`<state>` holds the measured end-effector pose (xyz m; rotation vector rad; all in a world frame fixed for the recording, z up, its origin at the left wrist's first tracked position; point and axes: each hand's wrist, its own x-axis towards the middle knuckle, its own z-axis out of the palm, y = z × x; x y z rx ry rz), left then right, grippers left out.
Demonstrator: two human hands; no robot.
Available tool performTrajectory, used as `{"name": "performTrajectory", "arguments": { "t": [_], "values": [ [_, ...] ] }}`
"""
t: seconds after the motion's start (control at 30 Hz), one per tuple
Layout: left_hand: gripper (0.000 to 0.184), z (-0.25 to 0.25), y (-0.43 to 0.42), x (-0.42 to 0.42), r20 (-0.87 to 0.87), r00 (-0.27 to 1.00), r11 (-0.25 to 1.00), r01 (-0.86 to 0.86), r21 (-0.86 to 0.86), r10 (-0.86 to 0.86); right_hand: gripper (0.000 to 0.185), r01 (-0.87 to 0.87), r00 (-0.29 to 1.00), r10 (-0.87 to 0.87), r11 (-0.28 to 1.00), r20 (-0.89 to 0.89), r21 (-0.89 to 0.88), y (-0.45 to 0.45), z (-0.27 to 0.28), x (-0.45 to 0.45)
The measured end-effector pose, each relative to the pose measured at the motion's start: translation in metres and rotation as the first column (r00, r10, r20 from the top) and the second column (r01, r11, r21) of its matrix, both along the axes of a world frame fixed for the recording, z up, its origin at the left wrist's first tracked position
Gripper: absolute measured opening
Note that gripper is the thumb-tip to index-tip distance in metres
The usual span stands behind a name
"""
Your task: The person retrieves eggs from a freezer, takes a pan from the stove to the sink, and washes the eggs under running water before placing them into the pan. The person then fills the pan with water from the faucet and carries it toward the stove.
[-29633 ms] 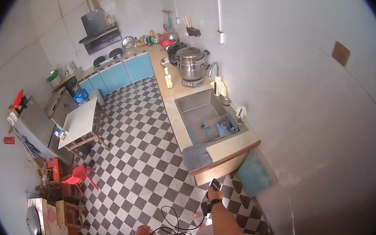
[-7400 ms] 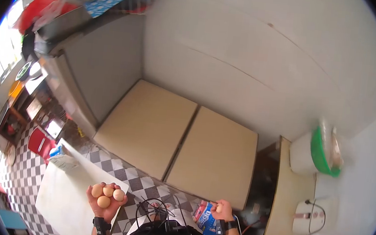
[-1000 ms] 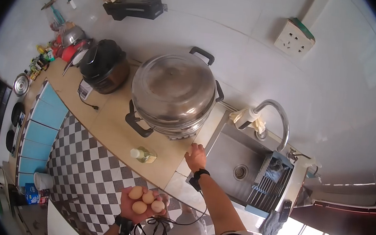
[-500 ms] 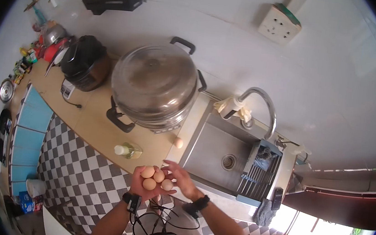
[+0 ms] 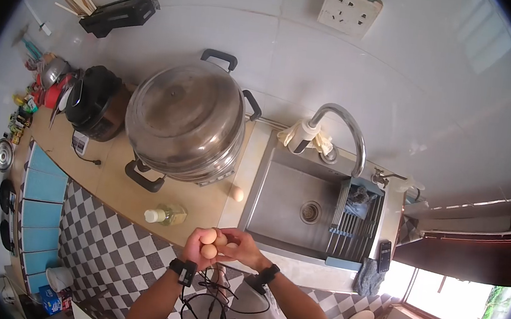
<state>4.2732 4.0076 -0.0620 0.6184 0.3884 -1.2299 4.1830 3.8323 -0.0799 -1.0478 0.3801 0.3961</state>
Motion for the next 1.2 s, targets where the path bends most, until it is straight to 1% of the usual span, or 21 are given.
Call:
{"name": "performTrajectory", "arguments": {
  "t": [0.1,0.23,0.4,0.43,0.5,0.63,0.7,0.77,0.8,0.83,0.87,0.9,0.93,0.97,1.0,1.03,1.07,1.1,1.13,1.17,1.2],
  "values": [
    [0.041,-0.002,-0.001,0.003,0.010,0.999,0.998,0.046,0.048,-0.046,0.056,-0.021,1.000,0.023,0.997,0.021,-0.075,-0.003,-0.010,0.000],
    [0.041,-0.007,-0.002,0.012,0.000,0.993,0.993,0.116,0.008,-0.116,0.060,-0.013,1.000,0.013,0.999,-0.005,-0.036,-0.012,-0.016,0.001],
    [0.038,-0.006,-0.006,0.019,-0.047,0.990,0.992,0.129,-0.011,-0.129,0.053,0.062,0.997,-0.070,0.986,0.042,0.157,-0.023,-0.039,-0.003],
    [0.037,-0.011,-0.006,0.019,-0.061,0.990,0.992,0.124,-0.038,-0.126,0.053,0.058,0.997,-0.065,0.986,0.039,0.159,-0.025,-0.040,-0.003],
    [0.036,-0.012,-0.008,0.019,-0.077,0.990,0.991,0.114,-0.063,-0.119,0.049,0.166,0.986,-0.158,0.931,-0.054,0.325,-0.029,-0.041,-0.003],
    [0.033,-0.008,-0.011,0.021,-0.087,0.990,0.993,0.114,0.008,-0.113,0.047,0.076,0.997,-0.055,0.900,-0.060,0.429,-0.048,-0.036,0.003],
    [0.032,-0.012,-0.012,0.020,-0.090,0.990,0.993,0.110,0.031,-0.107,0.048,0.149,0.985,-0.098,0.895,-0.141,0.420,-0.053,-0.029,0.008],
    [0.030,-0.026,-0.010,0.022,0.008,0.995,0.971,0.097,0.219,-0.101,0.048,0.165,0.985,-0.128,0.887,-0.114,0.432,-0.075,-0.056,0.011],
    [0.030,-0.038,-0.013,0.026,0.008,0.995,0.972,0.095,0.216,-0.099,0.047,0.180,0.984,-0.158,0.877,-0.086,0.446,-0.084,-0.066,0.013],
    [0.030,-0.049,-0.017,0.030,0.144,0.957,0.899,0.176,0.402,-0.251,0.047,0.331,0.936,-0.291,0.918,-0.196,0.220,-0.082,-0.049,0.027],
    [0.030,-0.060,-0.019,0.032,0.241,0.877,0.786,0.212,0.581,-0.415,0.047,0.329,0.937,-0.288,0.919,-0.200,0.216,-0.086,-0.045,0.041],
    [0.032,-0.056,-0.028,0.037,0.308,0.800,0.698,0.182,0.693,-0.515,0.046,0.323,0.935,-0.315,0.946,-0.162,0.024,-0.092,-0.042,0.055],
    [0.032,-0.061,-0.036,0.038,0.308,0.803,0.700,0.181,0.691,-0.511,0.046,0.313,0.935,-0.334,0.935,-0.116,-0.168,-0.095,-0.042,0.068],
    [0.033,-0.068,-0.045,0.040,0.488,0.518,0.552,-0.036,0.833,-0.702,0.046,0.310,0.936,-0.332,0.935,-0.115,-0.172,-0.098,-0.042,0.082],
    [0.035,-0.075,-0.051,0.042,0.500,0.160,0.437,-0.312,0.844,-0.851,0.045,0.237,0.944,-0.299,0.909,-0.141,-0.342,-0.099,-0.045,0.097],
    [0.039,-0.078,-0.056,0.046,0.543,0.073,0.477,-0.391,0.787,-0.836,0.044,0.155,0.947,-0.273,0.852,-0.171,-0.500,-0.100,-0.051,0.108],
    [0.039,-0.081,-0.062,0.048,0.549,0.075,0.481,-0.392,0.784,-0.833,0.044,0.153,0.947,-0.272,0.849,-0.169,-0.506,-0.099,-0.062,0.116],
    [0.040,-0.082,-0.069,0.052,0.509,-0.002,0.459,-0.437,0.774,-0.861,0.045,0.187,0.975,-0.218,0.685,0.047,-0.704,-0.099,-0.079,0.122],
    [0.040,-0.083,-0.075,0.055,0.461,-0.074,0.437,-0.481,0.760,-0.884,0.047,0.258,0.966,-0.103,0.477,0.238,-0.840,-0.097,-0.082,0.129],
    [0.040,-0.085,-0.080,0.057,0.465,-0.070,0.439,-0.478,0.761,-0.882,0.047,0.301,0.949,-0.059,0.475,0.311,-0.827,-0.097,-0.085,0.132],
    [0.040,-0.087,-0.084,0.059,0.429,-0.099,0.418,-0.500,0.759,-0.898,0.047,0.295,0.950,-0.057,0.473,0.306,-0.830,-0.098,-0.087,0.135]
  ]
}}
